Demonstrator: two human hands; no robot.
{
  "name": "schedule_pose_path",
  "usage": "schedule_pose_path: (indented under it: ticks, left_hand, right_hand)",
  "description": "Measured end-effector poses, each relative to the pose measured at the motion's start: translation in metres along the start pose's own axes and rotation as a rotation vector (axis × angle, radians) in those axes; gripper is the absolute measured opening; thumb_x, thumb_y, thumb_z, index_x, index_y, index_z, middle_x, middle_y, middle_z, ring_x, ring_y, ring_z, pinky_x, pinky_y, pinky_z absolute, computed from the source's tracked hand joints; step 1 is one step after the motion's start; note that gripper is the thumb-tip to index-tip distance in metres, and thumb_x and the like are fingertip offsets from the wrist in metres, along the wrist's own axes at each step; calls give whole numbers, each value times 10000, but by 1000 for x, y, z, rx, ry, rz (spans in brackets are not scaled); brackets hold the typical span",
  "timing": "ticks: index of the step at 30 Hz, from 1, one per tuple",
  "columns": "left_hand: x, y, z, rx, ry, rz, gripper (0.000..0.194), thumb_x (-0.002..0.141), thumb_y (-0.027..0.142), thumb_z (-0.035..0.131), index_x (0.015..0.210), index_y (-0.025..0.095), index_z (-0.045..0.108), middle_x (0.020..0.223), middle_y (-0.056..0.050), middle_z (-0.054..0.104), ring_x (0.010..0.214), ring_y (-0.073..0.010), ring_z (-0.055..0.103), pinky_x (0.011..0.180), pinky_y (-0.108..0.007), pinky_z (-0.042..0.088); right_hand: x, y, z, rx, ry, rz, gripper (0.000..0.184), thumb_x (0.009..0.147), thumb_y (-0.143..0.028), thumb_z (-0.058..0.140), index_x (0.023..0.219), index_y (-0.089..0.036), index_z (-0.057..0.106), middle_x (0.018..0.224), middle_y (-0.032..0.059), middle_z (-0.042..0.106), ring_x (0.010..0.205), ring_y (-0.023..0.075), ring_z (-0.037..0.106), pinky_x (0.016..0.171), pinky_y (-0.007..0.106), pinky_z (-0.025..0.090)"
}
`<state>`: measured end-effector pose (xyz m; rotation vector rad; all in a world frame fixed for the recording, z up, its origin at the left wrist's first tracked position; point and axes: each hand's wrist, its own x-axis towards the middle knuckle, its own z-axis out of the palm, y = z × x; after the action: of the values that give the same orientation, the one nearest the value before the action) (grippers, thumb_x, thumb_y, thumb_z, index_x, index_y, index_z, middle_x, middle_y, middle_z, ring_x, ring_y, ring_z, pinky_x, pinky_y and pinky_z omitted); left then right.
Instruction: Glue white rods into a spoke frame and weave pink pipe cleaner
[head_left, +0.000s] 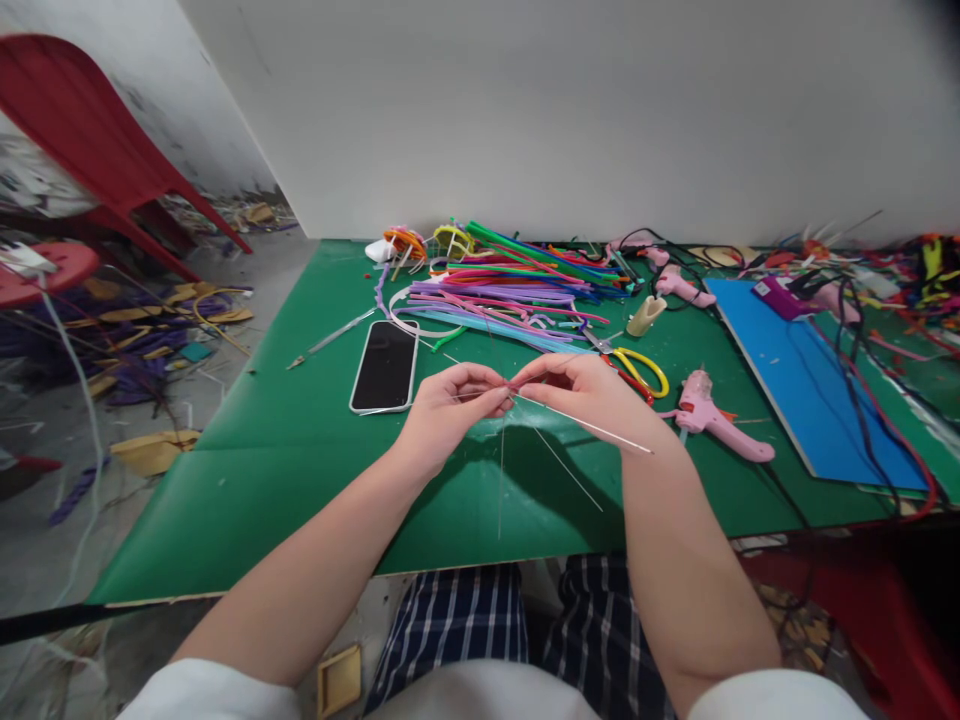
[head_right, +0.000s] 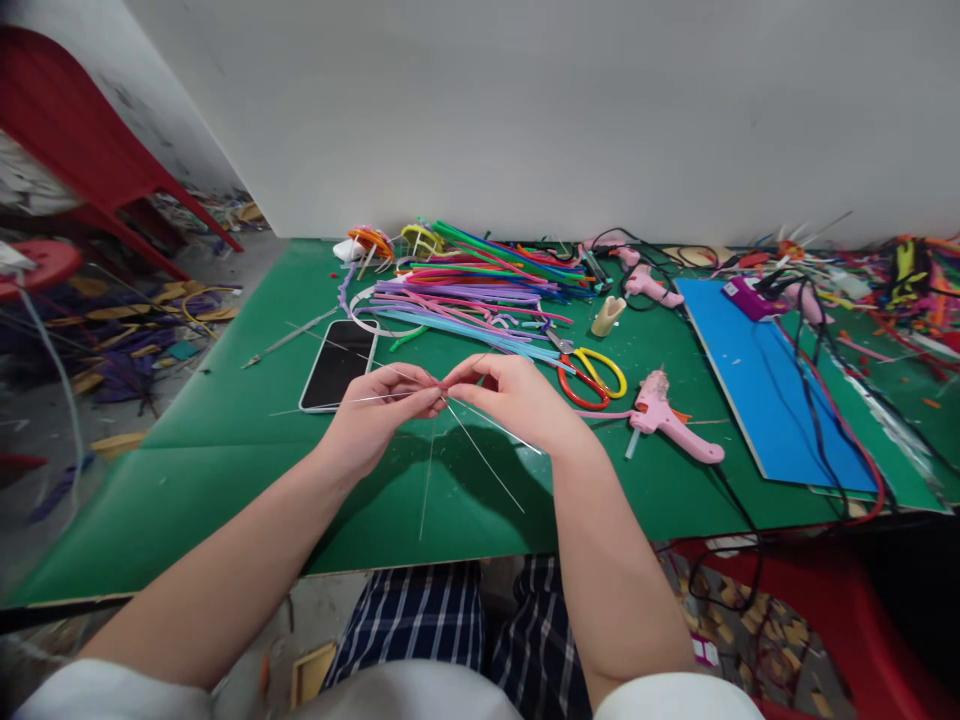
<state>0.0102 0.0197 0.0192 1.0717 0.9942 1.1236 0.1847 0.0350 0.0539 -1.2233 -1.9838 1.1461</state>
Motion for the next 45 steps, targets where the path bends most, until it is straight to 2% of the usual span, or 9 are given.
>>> schedule_pose_path:
  ticks: [5, 11, 22, 30, 40, 45]
  left_hand:
    - [0, 0, -1, -11, -18, -30, 213, 642, 270, 715, 800, 149, 640, 746, -25, 691, 697, -144, 655, 665, -246, 529]
    - [0, 1, -2, 6, -37, -36, 200, 647, 266, 713, 790, 144, 643, 729, -24, 689, 708, -138, 654, 651, -221, 524]
    - [1, 1, -2, 35, -34, -33, 213, 642, 290, 711, 778, 144, 636, 711, -24, 680, 702, -145, 648, 675, -255, 527]
    - [0, 2, 0, 29, -28, -77, 250, 635, 314, 712, 817, 146, 675, 773, -51, 693, 748, -167, 652, 725, -290, 527]
    - [-1, 0, 0, 99, -10, -2, 222, 647, 318, 703, 786, 149, 669, 714, -34, 681, 686, -146, 638, 662, -254, 515]
    - [-4, 0, 2, 117, 17, 34, 218, 638, 316, 709, 780, 156, 663, 698, -22, 676, 663, -139, 631, 649, -249, 512]
  right_hand:
    - [2, 3, 1, 31, 44, -28, 137, 772, -245, 547, 827, -210, 667, 775, -19, 663, 698, 100, 580, 611, 214, 430]
    - [0, -1, 0, 0, 40, -37, 151, 773, -246, 541, 833, -201, 672, 772, -10, 665, 684, 107, 577, 602, 221, 432]
    - [-1, -2, 1, -17, 30, -14, 162, 770, -244, 527, 836, -202, 669, 798, 4, 666, 700, 124, 572, 601, 240, 424]
    - [1, 1, -1, 13, 49, -6, 152, 759, -246, 536, 809, -191, 669, 759, -2, 664, 689, 123, 581, 615, 240, 428]
    - [0, 0, 1, 12, 43, -21, 150, 762, -233, 534, 808, -194, 670, 777, 2, 666, 691, 118, 577, 626, 237, 432]
    - [1, 1, 2, 14, 68, -31, 145, 754, -246, 541, 779, -190, 672, 730, -2, 652, 663, 111, 560, 576, 222, 409]
